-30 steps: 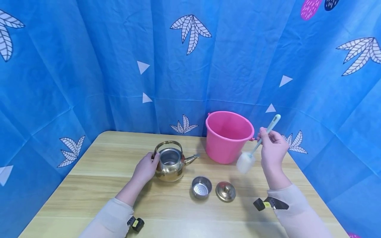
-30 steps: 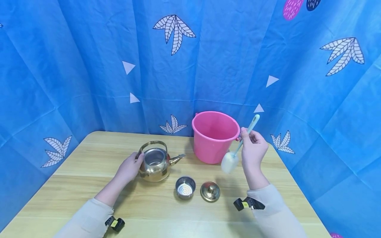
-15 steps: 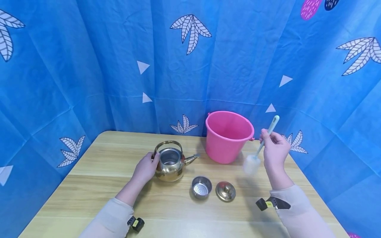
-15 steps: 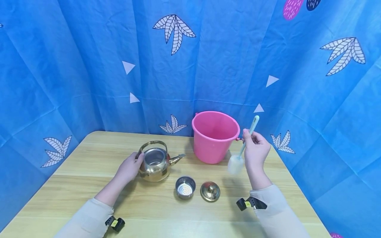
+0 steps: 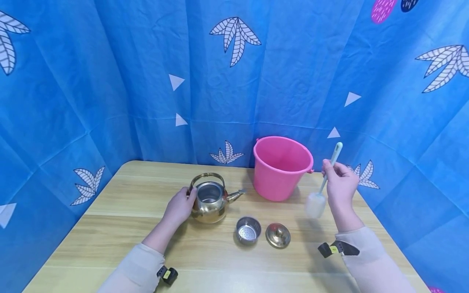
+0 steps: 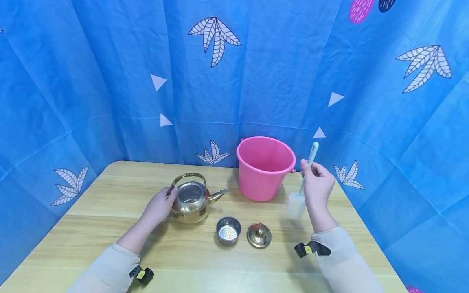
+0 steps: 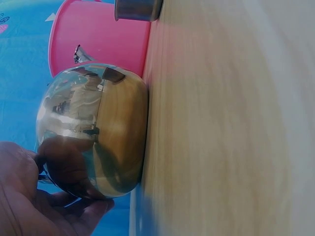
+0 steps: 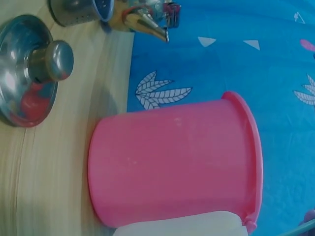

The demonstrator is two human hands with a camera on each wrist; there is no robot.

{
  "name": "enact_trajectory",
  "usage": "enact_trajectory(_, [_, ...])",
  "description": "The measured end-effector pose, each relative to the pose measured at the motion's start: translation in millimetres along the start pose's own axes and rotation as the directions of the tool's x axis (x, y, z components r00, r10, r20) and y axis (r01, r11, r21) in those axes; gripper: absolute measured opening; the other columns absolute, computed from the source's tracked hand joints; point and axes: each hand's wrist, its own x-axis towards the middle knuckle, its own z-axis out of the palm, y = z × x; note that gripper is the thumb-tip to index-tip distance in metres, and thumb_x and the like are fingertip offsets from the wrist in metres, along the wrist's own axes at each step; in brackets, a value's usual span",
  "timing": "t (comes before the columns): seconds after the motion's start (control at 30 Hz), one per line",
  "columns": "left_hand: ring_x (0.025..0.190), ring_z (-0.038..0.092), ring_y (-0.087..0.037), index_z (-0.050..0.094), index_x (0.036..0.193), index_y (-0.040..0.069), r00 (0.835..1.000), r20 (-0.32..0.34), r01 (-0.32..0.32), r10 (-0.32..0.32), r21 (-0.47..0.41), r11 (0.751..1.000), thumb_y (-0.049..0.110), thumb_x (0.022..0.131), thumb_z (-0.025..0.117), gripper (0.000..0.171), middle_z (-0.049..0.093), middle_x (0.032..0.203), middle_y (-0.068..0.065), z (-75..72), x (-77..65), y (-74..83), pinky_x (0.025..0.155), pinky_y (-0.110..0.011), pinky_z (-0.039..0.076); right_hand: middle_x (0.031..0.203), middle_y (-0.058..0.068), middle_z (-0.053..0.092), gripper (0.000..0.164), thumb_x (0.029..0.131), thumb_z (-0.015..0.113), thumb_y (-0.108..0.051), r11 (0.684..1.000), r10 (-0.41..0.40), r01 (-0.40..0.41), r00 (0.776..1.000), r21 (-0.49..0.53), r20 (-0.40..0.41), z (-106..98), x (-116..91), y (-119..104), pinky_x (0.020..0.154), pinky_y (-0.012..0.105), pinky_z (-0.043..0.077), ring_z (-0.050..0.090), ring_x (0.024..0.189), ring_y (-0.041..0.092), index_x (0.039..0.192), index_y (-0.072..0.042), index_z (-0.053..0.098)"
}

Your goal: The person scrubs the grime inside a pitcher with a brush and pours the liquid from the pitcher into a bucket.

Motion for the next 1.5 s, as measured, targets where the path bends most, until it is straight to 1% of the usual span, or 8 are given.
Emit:
enact_trajectory(0.17, [0.118,0.058,-0.046,0.057,0.123,-0.006,1.000,0.003,0.002,-0.002,0.001,1.000,0.039,0.109,0.033,0.052,0.064,0.124,-0.026,0.0,-0.2,-1.1,0.099,-0.057,0.046,0.083,-0.002,0.069,0.035,0.088,0.076,-0.038,0.997,0.024,-0.023,1.000,-0.077,0.013,-3.2,4.8,2.9,0.077,0.019,0.051,0.063,0.084,0.012,0.108,-0.009,0.078])
enact_trajectory(0.37, [0.117,0.058,-0.046,0.057,0.121,-0.005,1.000,0.000,-0.004,0.004,0.000,1.000,0.039,0.109,0.034,0.051,0.064,0.122,-0.026,-0.3,-0.2,-1.1,0.099,-0.057,0.045,0.085,-0.004,0.069,0.041,0.088,0.073,-0.045,0.983,0.059,-0.054,0.998,-0.173,0.024,-8.1,13.4,7.3,0.079,0.024,0.049,0.061,0.086,0.011,0.112,-0.012,0.077])
enact_trajectory(0.6, [0.120,0.056,-0.046,0.056,0.126,-0.007,1.000,-0.001,-0.014,0.014,0.007,1.000,0.037,0.109,0.033,0.052,0.063,0.125,-0.027,-0.6,0.7,-0.1,0.102,-0.057,0.043,0.082,-0.006,0.067,0.047,0.089,0.071,-0.049,0.965,0.065,-0.059,0.998,-0.257,0.016,-12.3,21.8,15.3,0.079,0.028,0.047,0.059,0.085,0.012,0.113,-0.009,0.076])
enact_trajectory(0.9, [0.122,0.055,-0.046,0.055,0.128,-0.006,1.000,0.012,0.001,-0.001,-0.003,1.000,0.039,0.109,0.032,0.054,0.062,0.127,-0.026,-0.9,0.5,-0.9,0.103,-0.057,0.043,0.095,0.001,0.067,0.055,0.090,0.068,-0.053,0.920,0.135,-0.106,0.990,-0.377,0.051,-17.2,34.0,23.2,0.082,0.032,0.046,0.059,0.090,0.012,0.122,-0.009,0.073])
enact_trajectory(1.03, [0.122,0.055,-0.046,0.055,0.128,-0.006,1.000,0.011,0.001,-0.001,0.001,1.000,0.039,0.109,0.032,0.054,0.062,0.127,-0.026,-0.9,0.6,-1.5,0.102,-0.057,0.043,0.094,0.002,0.068,0.055,0.090,0.067,-0.053,0.908,0.132,-0.095,0.989,-0.407,0.064,-18.4,38.9,26.6,0.079,0.032,0.044,0.059,0.089,0.013,0.121,-0.008,0.073])
enact_trajectory(1.23, [0.121,0.056,-0.046,0.056,0.127,-0.006,1.000,0.005,-0.005,0.005,0.002,1.000,0.038,0.109,0.033,0.053,0.063,0.126,-0.026,-1.1,1.2,-1.5,0.101,-0.057,0.043,0.099,0.012,0.066,0.055,0.093,0.064,-0.053,0.885,0.128,-0.066,0.986,-0.460,0.105,-19.6,44.8,31.0,0.073,0.034,0.042,0.050,0.089,0.019,0.121,-0.006,0.072])
enact_trajectory(1.4, [0.121,0.055,-0.046,0.055,0.128,-0.006,1.000,0.011,0.000,0.000,-0.001,1.000,0.038,0.109,0.033,0.053,0.062,0.127,-0.026,-1.0,0.9,-1.6,0.102,-0.057,0.043,0.106,0.015,0.065,0.051,0.096,0.063,-0.048,0.859,0.149,-0.055,0.978,-0.508,0.147,-20.3,50.6,37.3,0.073,0.035,0.042,0.050,0.092,0.023,0.123,-0.006,0.071])
enact_trajectory(1.5, [0.122,0.055,-0.046,0.055,0.127,-0.005,1.000,0.013,0.005,-0.005,-0.004,1.000,0.038,0.109,0.033,0.053,0.062,0.127,-0.026,-1.2,0.1,-1.3,0.102,-0.057,0.043,0.106,0.016,0.064,0.050,0.097,0.063,-0.046,0.841,0.138,-0.025,0.976,-0.541,0.170,-21.1,53.4,41.4,0.071,0.035,0.044,0.050,0.092,0.024,0.124,-0.004,0.070])
